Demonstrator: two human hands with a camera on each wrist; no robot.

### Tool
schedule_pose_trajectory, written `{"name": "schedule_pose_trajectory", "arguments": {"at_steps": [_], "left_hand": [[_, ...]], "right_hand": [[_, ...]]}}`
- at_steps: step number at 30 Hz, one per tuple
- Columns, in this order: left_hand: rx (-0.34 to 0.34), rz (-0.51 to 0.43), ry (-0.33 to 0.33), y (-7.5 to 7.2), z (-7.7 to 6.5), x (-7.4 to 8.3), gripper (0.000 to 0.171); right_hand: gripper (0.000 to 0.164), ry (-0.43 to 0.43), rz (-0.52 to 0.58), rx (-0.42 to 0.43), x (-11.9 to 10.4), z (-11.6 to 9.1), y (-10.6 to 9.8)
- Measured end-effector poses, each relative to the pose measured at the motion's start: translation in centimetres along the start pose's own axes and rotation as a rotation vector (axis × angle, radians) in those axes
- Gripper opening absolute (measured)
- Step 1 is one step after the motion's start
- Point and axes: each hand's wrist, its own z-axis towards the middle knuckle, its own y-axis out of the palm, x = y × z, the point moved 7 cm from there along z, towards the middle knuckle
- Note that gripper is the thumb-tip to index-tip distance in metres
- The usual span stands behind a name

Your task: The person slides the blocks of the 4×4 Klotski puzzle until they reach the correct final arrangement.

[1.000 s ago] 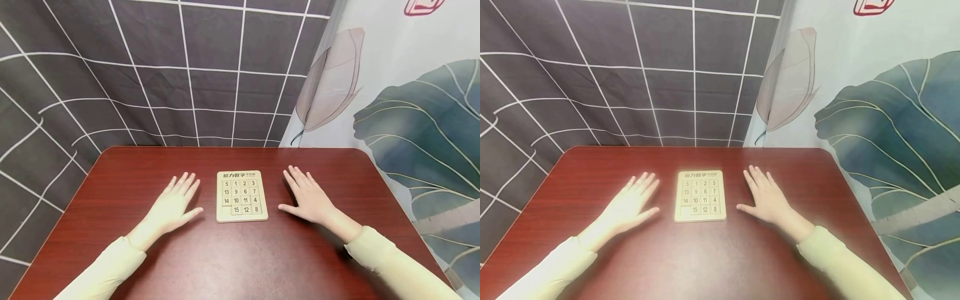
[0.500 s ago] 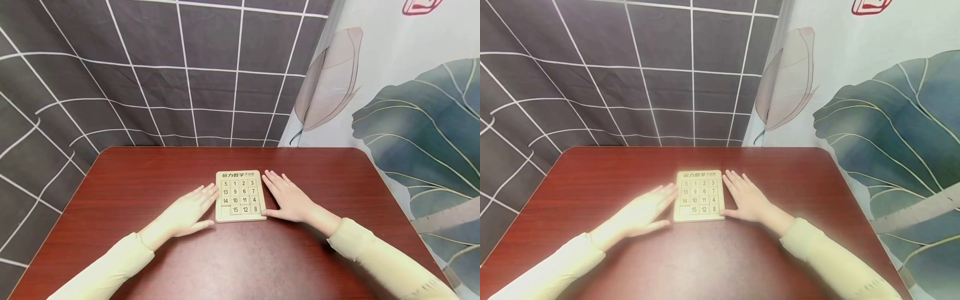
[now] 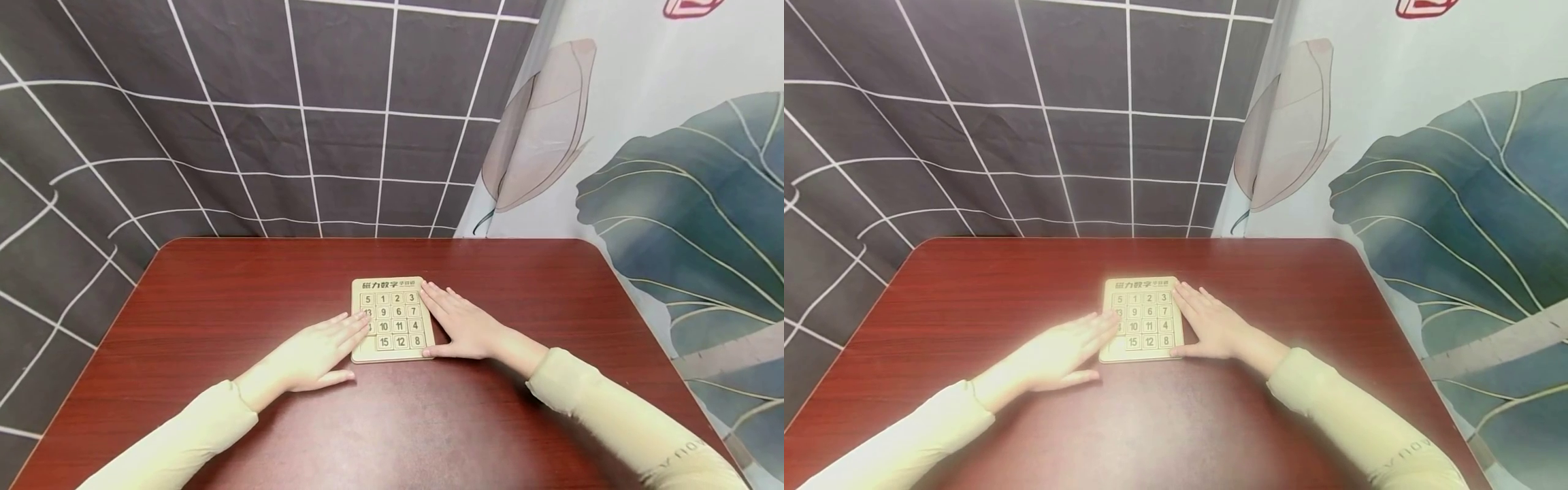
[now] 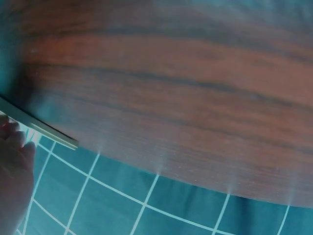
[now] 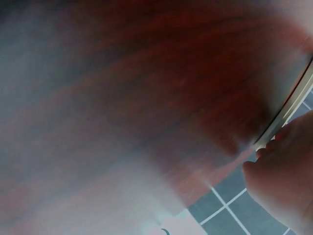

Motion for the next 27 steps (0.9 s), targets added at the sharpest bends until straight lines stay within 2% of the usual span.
{"name": "schedule_pose_trajectory", "arguments": {"at_steps": [9, 19, 23, 27], "left_hand": [[-0.003, -0.003, 0.004, 0.0, -0.3, 0.7, 0.078], [0.025, -0.003, 0.055, -0.3, -1.2, 2.4, 0.081], [0.032, 0.006, 0.052, -0.5, -0.8, 1.8, 0.083], [0.002, -0.015, -0.009, -0.5, 0.1, 0.2, 0.081]], "right_hand": [[0.115, 0.003, -0.025, -0.008, 0.2, 0.1, 0.2], [0.116, 0.015, -0.017, -0.013, 0.3, 0.0, 0.4], [0.116, 0.009, -0.021, 0.0, 0.2, 0.0, 0.4], [0.116, 0.006, -0.025, 0.005, 0.2, 0.1, 0.5]]}}
